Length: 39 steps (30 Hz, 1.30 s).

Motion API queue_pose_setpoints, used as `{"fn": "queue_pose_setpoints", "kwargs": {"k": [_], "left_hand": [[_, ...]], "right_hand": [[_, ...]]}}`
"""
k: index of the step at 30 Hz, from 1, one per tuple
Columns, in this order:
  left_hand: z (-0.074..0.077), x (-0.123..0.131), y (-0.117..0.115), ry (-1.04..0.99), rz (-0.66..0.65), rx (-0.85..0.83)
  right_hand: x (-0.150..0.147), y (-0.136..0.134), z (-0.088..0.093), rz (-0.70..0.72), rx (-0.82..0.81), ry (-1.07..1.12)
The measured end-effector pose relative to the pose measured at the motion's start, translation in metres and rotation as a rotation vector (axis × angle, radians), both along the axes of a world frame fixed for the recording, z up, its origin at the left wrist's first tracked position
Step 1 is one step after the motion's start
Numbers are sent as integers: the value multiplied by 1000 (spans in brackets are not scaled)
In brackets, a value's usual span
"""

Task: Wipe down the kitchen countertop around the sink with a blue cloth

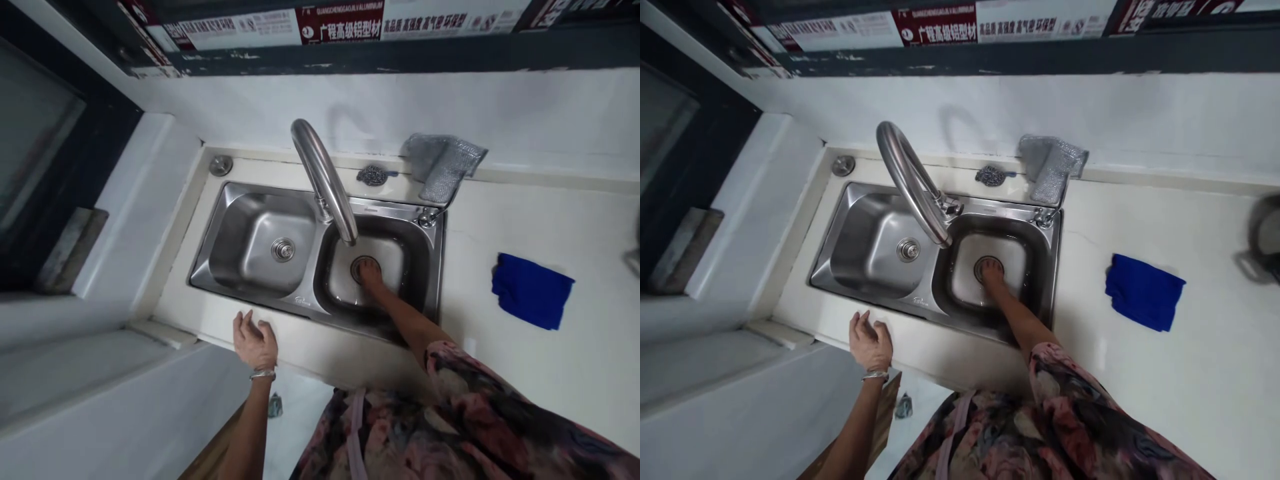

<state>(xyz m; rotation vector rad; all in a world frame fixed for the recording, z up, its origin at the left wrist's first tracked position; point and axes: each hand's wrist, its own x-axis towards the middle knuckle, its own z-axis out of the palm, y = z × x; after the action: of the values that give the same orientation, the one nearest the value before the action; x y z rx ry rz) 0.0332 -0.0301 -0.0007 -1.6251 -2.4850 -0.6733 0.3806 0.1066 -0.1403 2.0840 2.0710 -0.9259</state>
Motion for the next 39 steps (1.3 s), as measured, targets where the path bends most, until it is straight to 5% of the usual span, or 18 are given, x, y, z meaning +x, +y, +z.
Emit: {"fn": "queue_pose_setpoints", "kwargs": {"k": [12, 22, 32, 39], "left_hand": [[-4, -2, 1, -14, -3, 24], [-5, 2, 3, -69, 21, 42], [-1, 11, 5, -121, 71, 55], [-7, 11, 6, -146, 79, 100]], "right_hand": [[8, -2, -1, -138, 34, 77], [52, -8, 27, -323, 231, 187], [45, -83, 71, -260, 500, 457], [76, -116, 98, -436, 621, 546]]}}
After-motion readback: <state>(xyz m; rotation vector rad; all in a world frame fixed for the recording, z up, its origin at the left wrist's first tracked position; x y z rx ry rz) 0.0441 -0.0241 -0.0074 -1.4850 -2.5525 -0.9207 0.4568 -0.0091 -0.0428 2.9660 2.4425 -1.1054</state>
